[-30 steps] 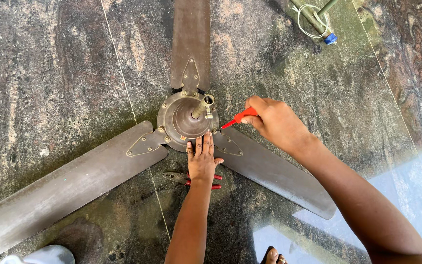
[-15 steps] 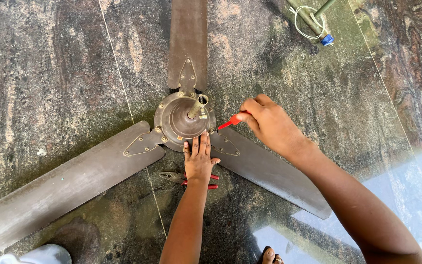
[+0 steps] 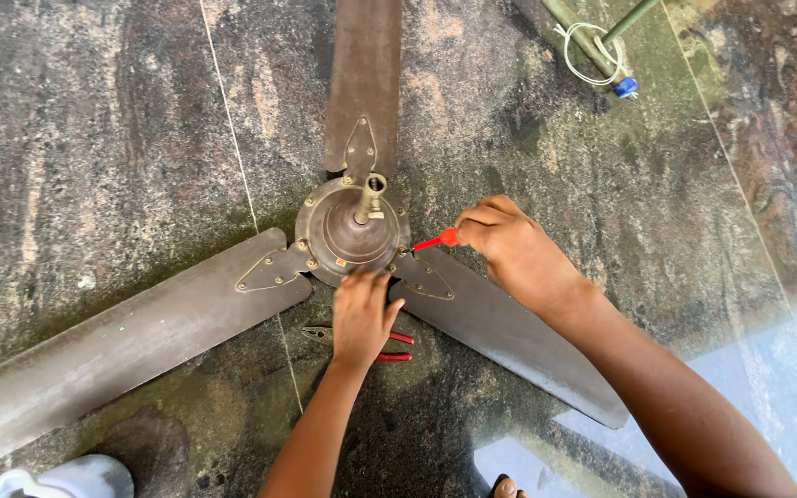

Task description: The person uses a red screwdriver to loosen and remove screws from the central hub of a ceiling fan lying on the floor. They then detach one of the fan blades from the hub.

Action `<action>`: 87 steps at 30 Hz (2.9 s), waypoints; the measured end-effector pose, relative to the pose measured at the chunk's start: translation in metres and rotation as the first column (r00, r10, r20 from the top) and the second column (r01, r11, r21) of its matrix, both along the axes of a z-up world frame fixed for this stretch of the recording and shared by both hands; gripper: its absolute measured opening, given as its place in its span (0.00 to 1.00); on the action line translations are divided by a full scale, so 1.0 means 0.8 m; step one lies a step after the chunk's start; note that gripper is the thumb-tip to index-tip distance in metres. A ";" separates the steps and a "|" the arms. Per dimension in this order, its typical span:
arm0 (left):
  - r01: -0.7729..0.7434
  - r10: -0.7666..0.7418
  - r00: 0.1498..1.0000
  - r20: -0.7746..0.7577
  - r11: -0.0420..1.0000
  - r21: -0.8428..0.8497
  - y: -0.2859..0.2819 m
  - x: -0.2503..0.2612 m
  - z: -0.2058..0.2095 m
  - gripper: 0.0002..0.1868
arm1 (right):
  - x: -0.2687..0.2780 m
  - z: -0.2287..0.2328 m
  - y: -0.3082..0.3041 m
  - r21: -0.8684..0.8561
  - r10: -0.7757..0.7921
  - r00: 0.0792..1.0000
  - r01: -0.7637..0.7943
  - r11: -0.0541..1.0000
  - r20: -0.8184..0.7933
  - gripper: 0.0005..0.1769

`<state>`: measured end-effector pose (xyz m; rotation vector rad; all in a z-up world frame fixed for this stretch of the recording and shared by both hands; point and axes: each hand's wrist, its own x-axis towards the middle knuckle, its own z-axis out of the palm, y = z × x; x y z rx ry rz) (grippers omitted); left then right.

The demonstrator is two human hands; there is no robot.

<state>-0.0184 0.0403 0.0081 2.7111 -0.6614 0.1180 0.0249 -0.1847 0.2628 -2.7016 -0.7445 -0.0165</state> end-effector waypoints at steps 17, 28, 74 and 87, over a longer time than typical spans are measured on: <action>-0.356 0.261 0.930 -0.258 0.812 -0.463 -0.020 0.136 0.077 0.34 | 0.008 0.000 0.005 0.161 0.039 0.999 -0.037 0.986 -0.010 0.15; -0.384 0.253 0.897 -0.364 0.852 -0.355 -0.017 0.141 0.106 0.37 | 0.027 -0.003 0.000 0.071 -0.452 0.860 0.479 0.875 -0.236 0.22; -0.537 0.356 0.723 -0.592 0.829 -0.157 -0.024 0.149 0.131 0.41 | 0.022 0.002 -0.016 0.104 -0.191 0.979 0.198 0.975 -0.075 0.15; -0.528 0.343 0.751 -0.564 0.825 -0.201 -0.021 0.148 0.120 0.41 | 0.009 0.001 0.008 0.037 -0.280 0.956 0.284 0.958 -0.093 0.17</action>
